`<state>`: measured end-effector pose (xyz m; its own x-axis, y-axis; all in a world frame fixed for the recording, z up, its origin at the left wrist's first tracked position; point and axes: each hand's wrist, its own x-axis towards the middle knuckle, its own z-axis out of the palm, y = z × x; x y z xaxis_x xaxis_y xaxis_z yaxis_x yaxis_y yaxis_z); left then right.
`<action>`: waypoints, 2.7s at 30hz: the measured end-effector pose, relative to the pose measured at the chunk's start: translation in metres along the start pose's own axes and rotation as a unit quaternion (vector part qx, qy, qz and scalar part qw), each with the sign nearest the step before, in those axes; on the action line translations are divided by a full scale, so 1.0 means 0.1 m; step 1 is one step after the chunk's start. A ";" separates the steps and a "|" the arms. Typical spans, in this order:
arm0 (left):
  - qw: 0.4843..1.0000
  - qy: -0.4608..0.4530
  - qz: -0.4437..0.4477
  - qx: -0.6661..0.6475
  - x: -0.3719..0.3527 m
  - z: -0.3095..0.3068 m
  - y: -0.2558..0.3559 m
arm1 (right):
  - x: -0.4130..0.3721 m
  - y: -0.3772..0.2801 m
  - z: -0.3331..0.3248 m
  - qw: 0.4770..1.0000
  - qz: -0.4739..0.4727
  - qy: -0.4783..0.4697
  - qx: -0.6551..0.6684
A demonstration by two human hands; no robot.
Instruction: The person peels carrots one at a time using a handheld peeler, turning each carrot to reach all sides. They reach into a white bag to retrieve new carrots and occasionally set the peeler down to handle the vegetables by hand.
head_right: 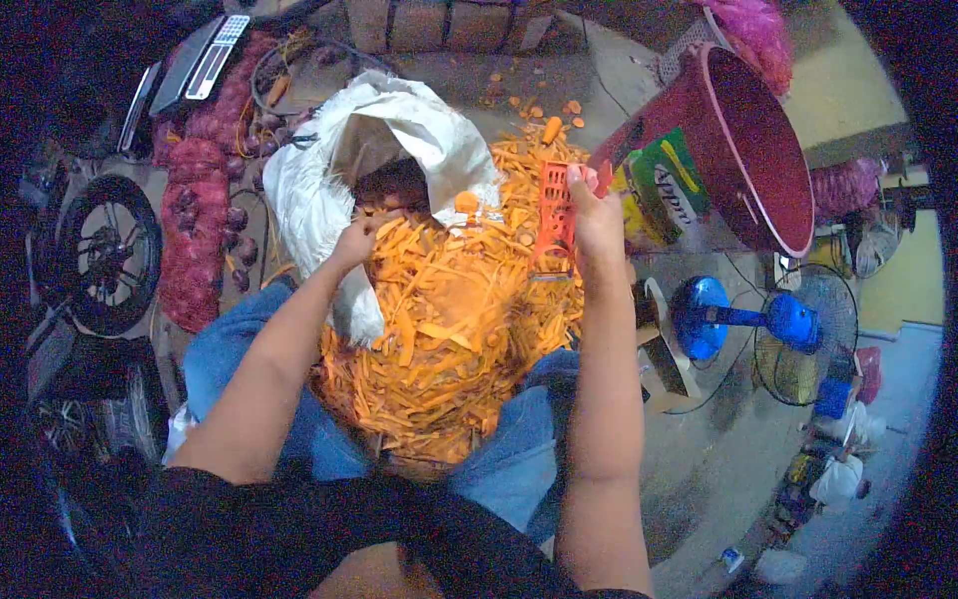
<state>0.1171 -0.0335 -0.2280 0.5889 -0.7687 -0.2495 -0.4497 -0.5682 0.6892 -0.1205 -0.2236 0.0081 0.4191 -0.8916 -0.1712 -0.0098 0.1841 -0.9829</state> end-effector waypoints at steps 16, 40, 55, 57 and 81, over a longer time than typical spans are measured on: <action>0.974 0.007 -0.039 0.221 0.44 -0.04 -0.76 | 0.38 0.27 0.08 0.996 0.037 -0.029 -0.076; 0.907 -0.116 0.043 0.402 0.74 -0.15 -0.70 | 0.44 0.31 0.13 0.968 -0.009 -0.008 -0.249; 0.838 -0.202 -0.041 0.505 0.74 -0.60 -0.83 | 0.38 0.28 0.11 0.961 -0.002 -0.039 -0.273; 0.849 -0.161 -0.003 0.504 0.68 -0.63 -0.83 | 0.37 0.29 0.08 0.956 -0.006 -0.041 -0.291; 0.802 -0.336 -0.022 -0.494 -0.36 -1.36 1.46 | -0.27 0.02 0.22 0.975 0.001 -0.117 -0.189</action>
<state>0.1218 -0.0492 -0.0261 -0.0553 -0.9277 -0.3692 0.5082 -0.3444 0.7894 -0.1114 -0.1903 0.0121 0.6134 -0.7652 -0.1958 -0.3259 -0.0194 -0.9452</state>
